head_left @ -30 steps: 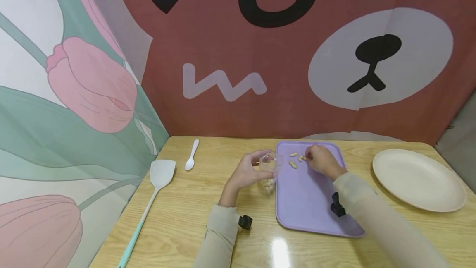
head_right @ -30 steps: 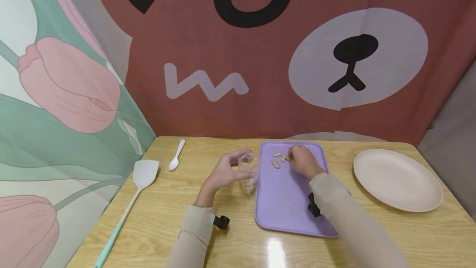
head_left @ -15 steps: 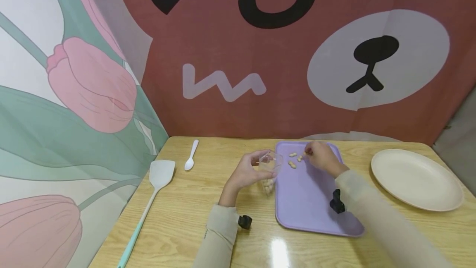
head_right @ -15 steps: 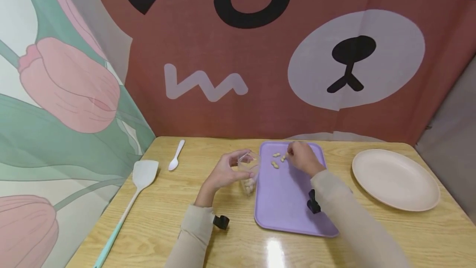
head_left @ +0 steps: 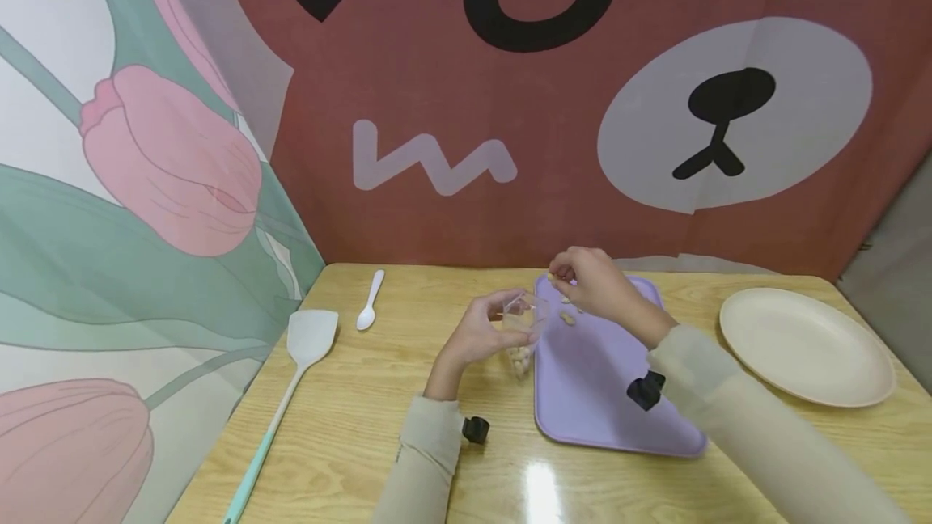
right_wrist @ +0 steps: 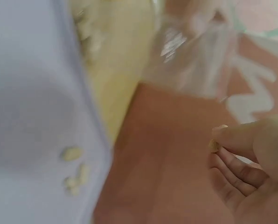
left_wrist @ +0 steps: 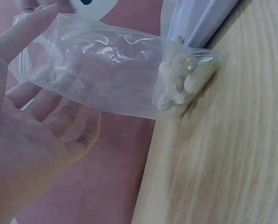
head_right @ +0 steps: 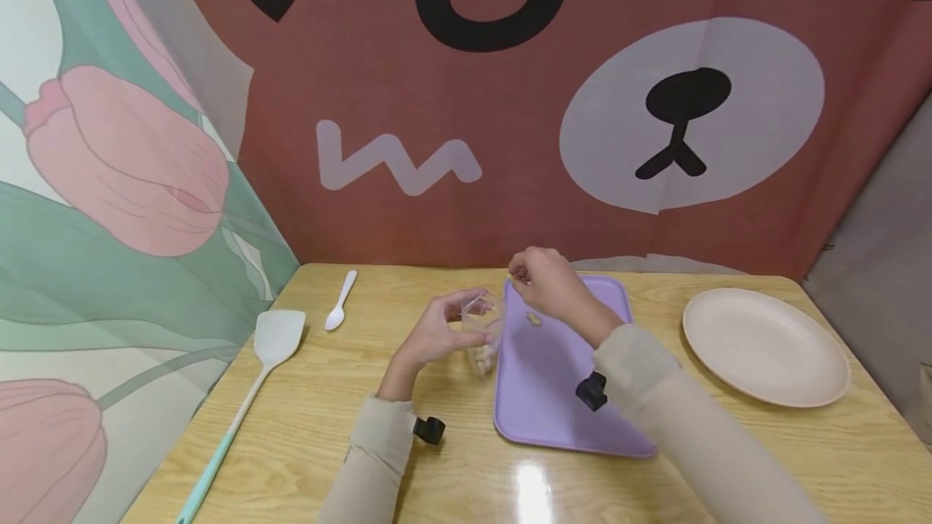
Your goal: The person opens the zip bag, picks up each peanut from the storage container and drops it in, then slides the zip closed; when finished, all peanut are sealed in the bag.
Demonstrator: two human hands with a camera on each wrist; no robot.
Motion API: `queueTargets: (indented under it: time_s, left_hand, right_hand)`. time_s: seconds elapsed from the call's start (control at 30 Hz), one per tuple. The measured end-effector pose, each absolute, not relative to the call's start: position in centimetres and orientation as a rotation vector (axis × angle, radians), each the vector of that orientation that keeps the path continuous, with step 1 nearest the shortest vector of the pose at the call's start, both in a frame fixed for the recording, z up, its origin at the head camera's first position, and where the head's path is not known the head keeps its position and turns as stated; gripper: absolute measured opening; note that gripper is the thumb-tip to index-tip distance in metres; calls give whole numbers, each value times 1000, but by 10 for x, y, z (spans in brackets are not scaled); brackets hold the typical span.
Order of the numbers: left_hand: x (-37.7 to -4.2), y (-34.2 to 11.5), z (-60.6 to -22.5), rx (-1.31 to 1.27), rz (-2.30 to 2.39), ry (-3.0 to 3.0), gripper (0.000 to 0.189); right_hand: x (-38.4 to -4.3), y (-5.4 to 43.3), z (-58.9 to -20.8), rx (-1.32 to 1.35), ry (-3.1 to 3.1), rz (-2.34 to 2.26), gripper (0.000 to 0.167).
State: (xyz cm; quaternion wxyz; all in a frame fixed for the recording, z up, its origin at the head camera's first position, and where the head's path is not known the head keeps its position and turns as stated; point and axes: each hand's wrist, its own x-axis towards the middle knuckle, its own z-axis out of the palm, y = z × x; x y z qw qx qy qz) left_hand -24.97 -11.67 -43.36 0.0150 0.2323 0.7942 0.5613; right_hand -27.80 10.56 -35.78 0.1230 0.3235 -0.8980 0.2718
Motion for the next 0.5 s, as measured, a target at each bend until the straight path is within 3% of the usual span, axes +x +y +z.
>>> queueTargets:
  time_s: [0.5]
  left_hand:
    - [-247,-119,-429,698,1727,2490,74]
  right_hand:
    - [-253,76,-344,1126,-2632,804,13]
